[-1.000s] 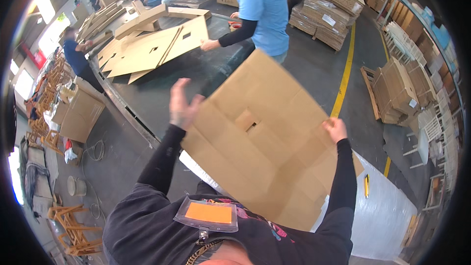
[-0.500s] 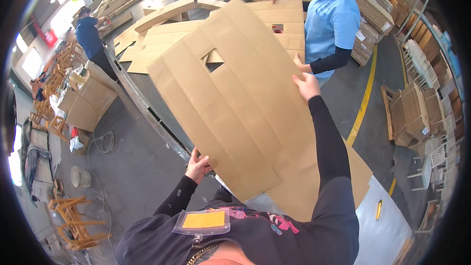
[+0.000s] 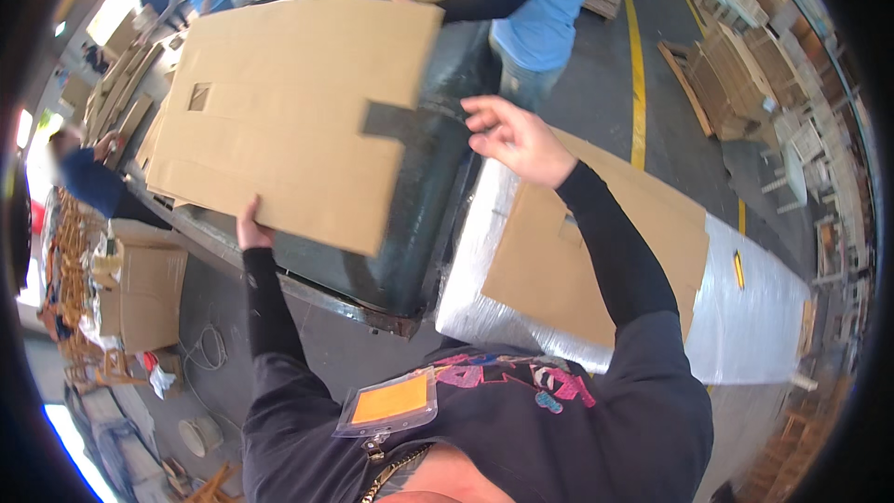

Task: The person folds flat cardboard pieces along pre-cut creases on a workbench. They repeatedly pick up a piece, fold it, and place it on a growing stack. Other workers are visible in the background performing similar tasks.

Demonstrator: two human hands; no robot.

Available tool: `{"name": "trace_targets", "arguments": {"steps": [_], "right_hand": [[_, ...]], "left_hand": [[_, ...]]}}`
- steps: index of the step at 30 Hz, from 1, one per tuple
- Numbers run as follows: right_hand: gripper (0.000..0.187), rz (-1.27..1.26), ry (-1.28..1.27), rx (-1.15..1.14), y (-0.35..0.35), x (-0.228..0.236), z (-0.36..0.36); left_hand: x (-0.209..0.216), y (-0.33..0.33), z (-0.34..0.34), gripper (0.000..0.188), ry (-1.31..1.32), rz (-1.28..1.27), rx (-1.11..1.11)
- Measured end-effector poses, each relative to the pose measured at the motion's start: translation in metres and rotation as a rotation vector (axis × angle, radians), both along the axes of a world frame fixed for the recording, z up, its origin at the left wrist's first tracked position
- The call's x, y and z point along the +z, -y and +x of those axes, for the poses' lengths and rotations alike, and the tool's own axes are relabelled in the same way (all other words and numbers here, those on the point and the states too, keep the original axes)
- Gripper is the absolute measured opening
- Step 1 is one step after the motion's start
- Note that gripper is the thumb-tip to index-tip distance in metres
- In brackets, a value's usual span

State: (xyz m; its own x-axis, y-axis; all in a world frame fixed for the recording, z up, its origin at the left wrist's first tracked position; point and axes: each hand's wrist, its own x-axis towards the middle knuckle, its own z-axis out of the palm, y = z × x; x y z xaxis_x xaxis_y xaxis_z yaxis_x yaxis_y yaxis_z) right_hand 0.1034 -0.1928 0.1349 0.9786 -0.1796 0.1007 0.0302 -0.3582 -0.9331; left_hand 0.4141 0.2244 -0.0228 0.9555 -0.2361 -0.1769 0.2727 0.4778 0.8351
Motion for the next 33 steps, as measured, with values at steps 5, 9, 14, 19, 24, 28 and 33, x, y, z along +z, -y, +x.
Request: {"name": "trace_targets", "arguments": {"steps": [5, 9, 14, 19, 24, 28, 33], "right_hand": [[0.046, 0.195, -0.298, -0.535, 0.013, -0.134, -0.172], [0.057, -0.102, -0.747, -0.806, -0.036, -0.202, -0.300], [0.079, -0.503, -0.970, -0.821, -0.095, -0.235, -0.416], [0.088, -0.603, -0.967, -0.852, -0.081, -0.242, -0.451], [0.091, -0.416, -1.071, -1.822, -0.010, -0.286, -0.538], [0.072, 0.286, -1.162, -1.904, 0.049, -0.290, -0.679], [0.062, 0.233, -1.120, -1.628, 0.056, -0.313, -0.637]], "left_hand": [[0.036, 0.058, 0.100, 0.059, -0.476, 0.257, -0.040], [0.011, 0.125, 0.050, 0.062, -0.041, 0.691, -0.049], [-0.073, 0.195, -0.175, 0.041, 0.724, 0.723, -0.919], [-0.078, 0.214, -0.347, 0.091, 1.293, 1.095, -1.204], [-0.124, 0.225, -0.358, 0.100, 0.365, 1.414, -0.698], [-0.142, 0.255, -0.396, 0.078, 0.167, 1.245, -0.700], [-0.118, 0.263, -0.381, 0.070, 0.443, 1.369, -0.588]]}}
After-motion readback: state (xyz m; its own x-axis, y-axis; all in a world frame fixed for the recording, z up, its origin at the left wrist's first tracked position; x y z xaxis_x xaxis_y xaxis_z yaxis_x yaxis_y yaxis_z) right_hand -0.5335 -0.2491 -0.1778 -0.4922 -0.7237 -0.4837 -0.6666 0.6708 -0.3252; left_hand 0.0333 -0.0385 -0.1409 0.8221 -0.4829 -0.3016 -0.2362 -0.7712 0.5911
